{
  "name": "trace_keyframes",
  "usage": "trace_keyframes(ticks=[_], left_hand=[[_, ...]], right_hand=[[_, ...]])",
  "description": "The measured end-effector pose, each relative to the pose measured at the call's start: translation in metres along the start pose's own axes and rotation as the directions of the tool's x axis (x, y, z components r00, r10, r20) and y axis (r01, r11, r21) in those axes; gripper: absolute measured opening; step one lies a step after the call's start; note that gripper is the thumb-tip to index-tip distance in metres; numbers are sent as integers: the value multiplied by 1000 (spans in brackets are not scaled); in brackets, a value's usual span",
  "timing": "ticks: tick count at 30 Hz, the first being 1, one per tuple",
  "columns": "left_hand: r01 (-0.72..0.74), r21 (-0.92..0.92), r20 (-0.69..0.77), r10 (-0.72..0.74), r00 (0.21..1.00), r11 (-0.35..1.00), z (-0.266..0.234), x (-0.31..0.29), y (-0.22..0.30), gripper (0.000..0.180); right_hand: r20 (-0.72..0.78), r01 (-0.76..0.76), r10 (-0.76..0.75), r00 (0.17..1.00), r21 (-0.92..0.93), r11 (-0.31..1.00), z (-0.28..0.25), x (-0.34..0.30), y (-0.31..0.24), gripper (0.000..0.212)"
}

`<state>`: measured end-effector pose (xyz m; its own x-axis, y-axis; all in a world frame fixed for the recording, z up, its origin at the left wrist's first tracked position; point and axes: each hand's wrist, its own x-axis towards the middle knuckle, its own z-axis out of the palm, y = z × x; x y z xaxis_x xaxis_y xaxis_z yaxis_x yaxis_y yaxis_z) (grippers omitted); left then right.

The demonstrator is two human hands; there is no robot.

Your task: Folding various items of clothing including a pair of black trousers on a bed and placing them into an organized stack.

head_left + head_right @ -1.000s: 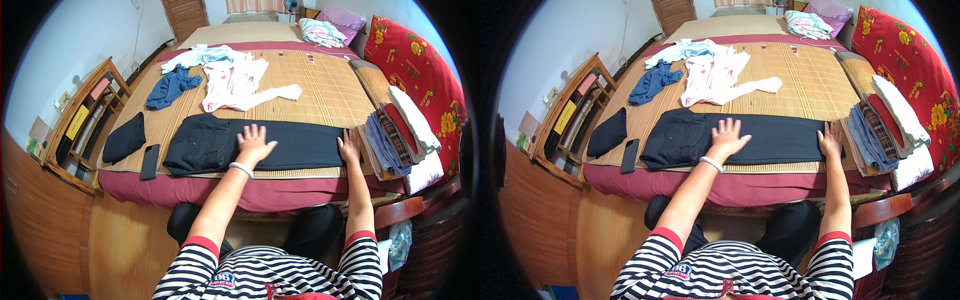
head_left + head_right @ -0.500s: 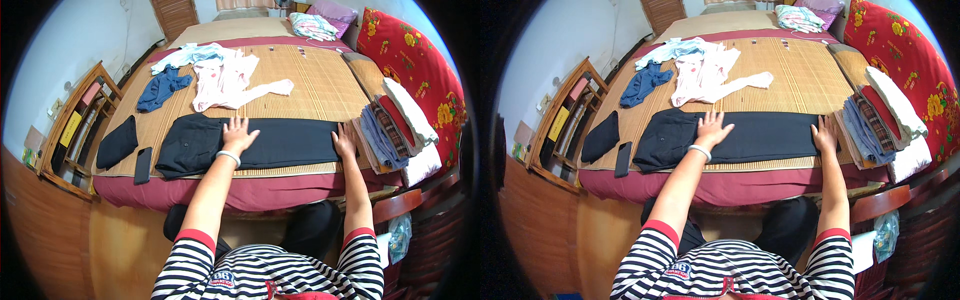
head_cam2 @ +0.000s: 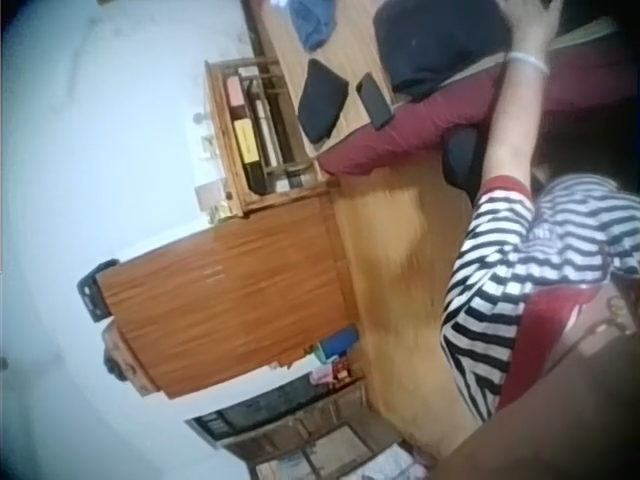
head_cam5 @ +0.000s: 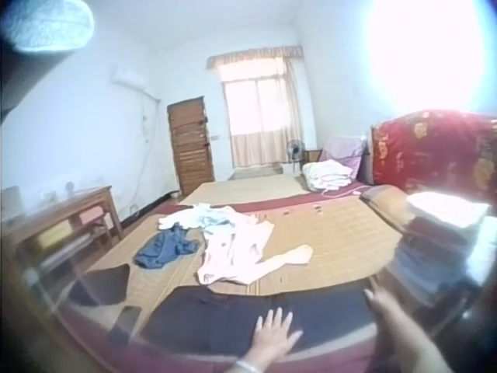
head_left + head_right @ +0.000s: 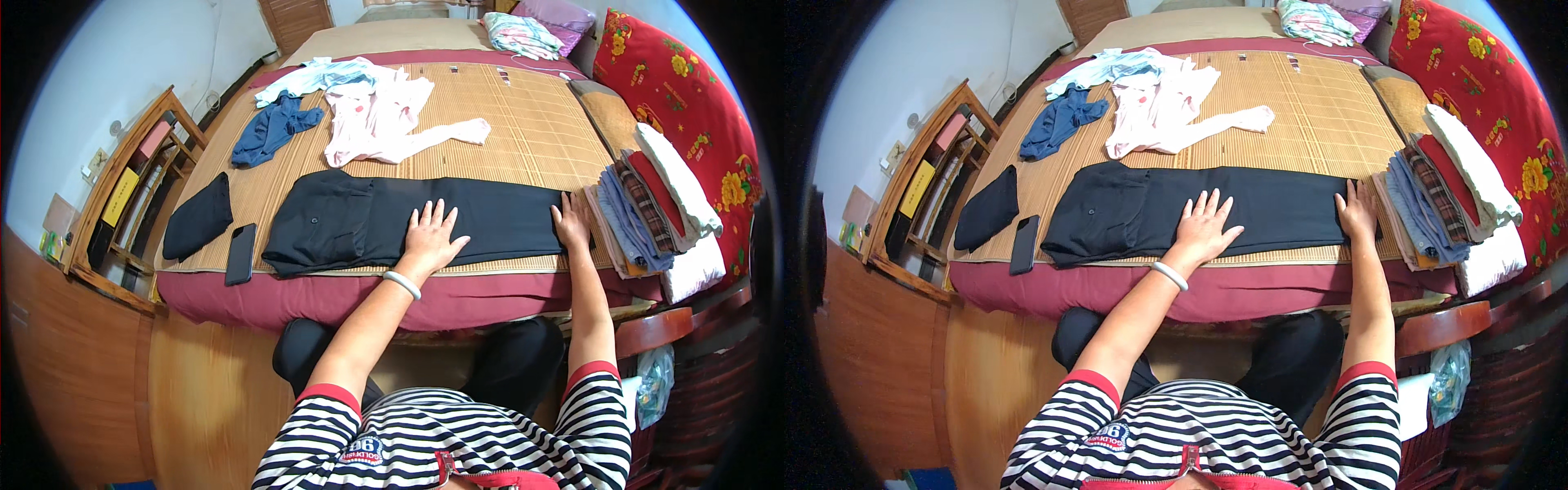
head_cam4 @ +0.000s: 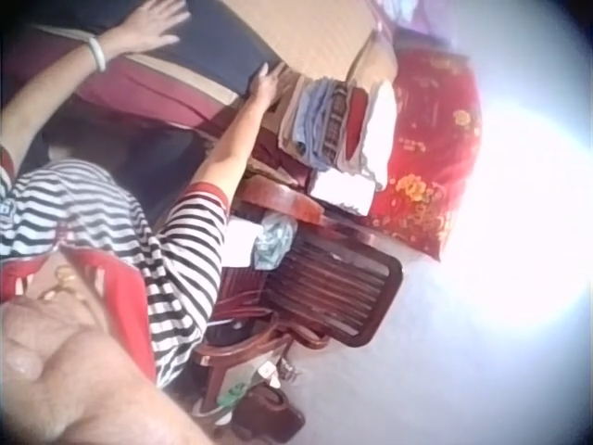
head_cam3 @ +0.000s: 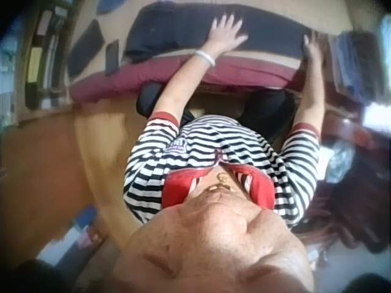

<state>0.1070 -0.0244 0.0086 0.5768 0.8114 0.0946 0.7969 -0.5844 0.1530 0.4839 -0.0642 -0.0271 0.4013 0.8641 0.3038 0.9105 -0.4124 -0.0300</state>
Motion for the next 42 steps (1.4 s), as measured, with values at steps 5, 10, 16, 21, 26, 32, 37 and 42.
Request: trace_keyframes(ticks=[5, 10, 16, 21, 26, 32, 37, 42], left_hand=[[36, 19, -16, -35, 999, 999, -8, -15, -33, 76], [131, 25, -46, -130, 990, 991, -16, -34, -61, 75], [217, 37, 26, -218, 976, 975, -20, -41, -22, 81], [-60, -2, 90, 60, 994, 998, -9, -46, 38, 82], [-307, -116, 86, 318, 944, 945, -7, -52, 71, 78], [-312, -200, 130, 341, 931, 929, -18, -44, 59, 77], [-237, -182, 99, 257, 961, 954, -24, -13, 48, 77], [27, -5, 159, -25, 987, 1000, -19, 16, 1, 82]], right_hand=[[-19, -3, 3, 1000, 13, 1000, 4, -1, 4, 64], [-48, 11, -11, 999, 13, 1000, 3, -1, 3, 63], [-39, 9, -9, 999, 1, 1000, 5, 0, 4, 63], [-27, 10, -10, 1000, -6, 1000, 1, 2, 0, 63], [-17, 15, -16, 1000, -26, 1000, 7, 4, 2, 64], [-15, -10, 10, 1000, -30, 999, 4, 0, 6, 64], [22, -12, 13, 1000, -5, 1000, -3, -1, 0, 64], [19, -25, 24, 1000, 16, 1000, -5, -2, -3, 65]])
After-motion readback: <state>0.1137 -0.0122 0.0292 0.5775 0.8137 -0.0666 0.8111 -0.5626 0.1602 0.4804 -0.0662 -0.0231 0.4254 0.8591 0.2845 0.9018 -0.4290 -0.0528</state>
